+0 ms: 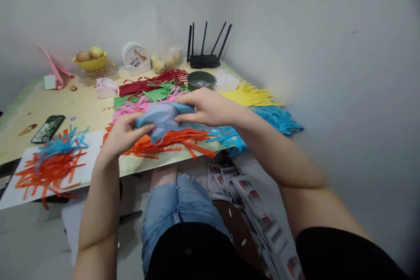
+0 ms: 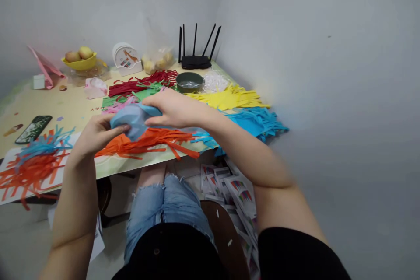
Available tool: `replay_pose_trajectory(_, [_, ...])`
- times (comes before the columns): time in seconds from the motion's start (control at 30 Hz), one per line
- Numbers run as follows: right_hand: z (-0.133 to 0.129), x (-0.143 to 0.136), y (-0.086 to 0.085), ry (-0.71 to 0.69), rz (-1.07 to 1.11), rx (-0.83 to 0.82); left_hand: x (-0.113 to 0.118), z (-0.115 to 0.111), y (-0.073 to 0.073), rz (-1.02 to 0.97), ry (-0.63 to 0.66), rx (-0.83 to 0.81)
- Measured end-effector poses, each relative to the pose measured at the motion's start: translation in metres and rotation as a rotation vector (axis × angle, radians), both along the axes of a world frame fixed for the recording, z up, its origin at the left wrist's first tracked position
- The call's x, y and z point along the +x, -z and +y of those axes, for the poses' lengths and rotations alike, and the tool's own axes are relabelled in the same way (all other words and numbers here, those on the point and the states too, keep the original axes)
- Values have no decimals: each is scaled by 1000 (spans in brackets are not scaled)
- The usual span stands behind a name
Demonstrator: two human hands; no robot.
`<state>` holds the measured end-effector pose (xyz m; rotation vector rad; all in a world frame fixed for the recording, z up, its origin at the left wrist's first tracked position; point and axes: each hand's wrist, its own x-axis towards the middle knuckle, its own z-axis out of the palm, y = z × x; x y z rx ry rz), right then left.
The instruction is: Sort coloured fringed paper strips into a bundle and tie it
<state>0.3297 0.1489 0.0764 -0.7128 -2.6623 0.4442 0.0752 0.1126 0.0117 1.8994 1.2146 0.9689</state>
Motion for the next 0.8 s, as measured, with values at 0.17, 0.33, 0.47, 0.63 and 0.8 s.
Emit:
replay_pose_trajectory(0.17, [11,-5,38,69,308,-167,-9,-18,-4,-157,-183,-24])
replay_pose_trajectory(0.33, [9,-11,59,-1,591,-288,-10,-29,-3,-381,-290,-47])
replay_pose_trajectory(0.47, [10,-7,69,-103,639,-359,-14,-34,-1,-452,-181,-123])
replay_pose_trajectory(0.63, [13,3,69,-229,605,-303,-23,-41,-4,-263,-22,49])
replay_pose_trajectory(0.8, [17,16,57,-345,425,-269,-24,-50,-17,-11,-15,209])
